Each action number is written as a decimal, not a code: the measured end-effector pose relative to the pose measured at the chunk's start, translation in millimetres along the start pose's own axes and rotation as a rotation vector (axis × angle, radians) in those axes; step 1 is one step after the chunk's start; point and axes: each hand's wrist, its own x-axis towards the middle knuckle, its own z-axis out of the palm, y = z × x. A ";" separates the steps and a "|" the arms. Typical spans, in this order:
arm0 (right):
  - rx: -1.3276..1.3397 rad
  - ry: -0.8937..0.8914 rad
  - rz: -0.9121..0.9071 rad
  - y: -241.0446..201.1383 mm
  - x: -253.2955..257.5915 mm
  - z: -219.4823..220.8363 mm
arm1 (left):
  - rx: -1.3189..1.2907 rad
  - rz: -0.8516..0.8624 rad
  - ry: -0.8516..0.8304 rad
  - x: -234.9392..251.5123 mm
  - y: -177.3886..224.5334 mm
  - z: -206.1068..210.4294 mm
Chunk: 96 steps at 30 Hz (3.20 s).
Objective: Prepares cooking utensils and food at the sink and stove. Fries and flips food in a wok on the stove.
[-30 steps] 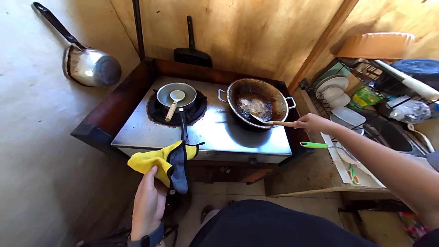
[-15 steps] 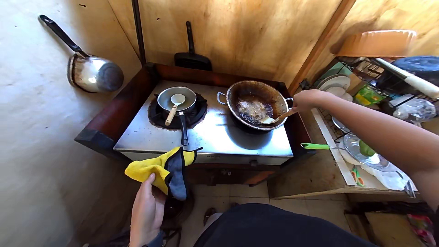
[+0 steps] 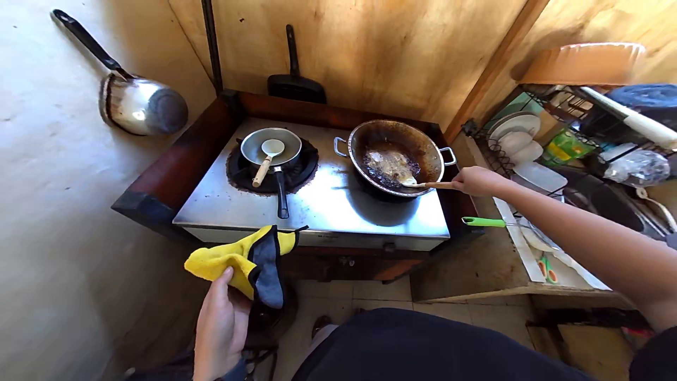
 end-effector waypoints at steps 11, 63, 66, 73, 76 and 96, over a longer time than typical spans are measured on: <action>0.290 0.014 0.022 40.5 5.7 21.4 | -0.004 0.014 0.016 -4.2 2.5 -7.3; -0.299 -0.117 -0.098 -98.7 11.4 -42.7 | -0.054 0.014 0.072 -10.5 -4.3 -36.7; -0.269 -0.094 -0.054 -101.9 6.9 -28.5 | -0.060 0.016 0.070 -9.7 -4.0 -38.4; -0.272 -0.017 0.005 -86.8 -1.6 -4.3 | -0.076 0.038 0.063 -8.2 -2.1 -38.7; -0.235 0.048 -0.054 -55.9 2.6 -1.4 | -0.080 0.036 0.057 -8.4 -2.1 -38.1; -0.175 -0.036 -0.079 -19.0 5.0 -56.1 | -0.045 0.032 0.099 -13.7 -1.3 -41.3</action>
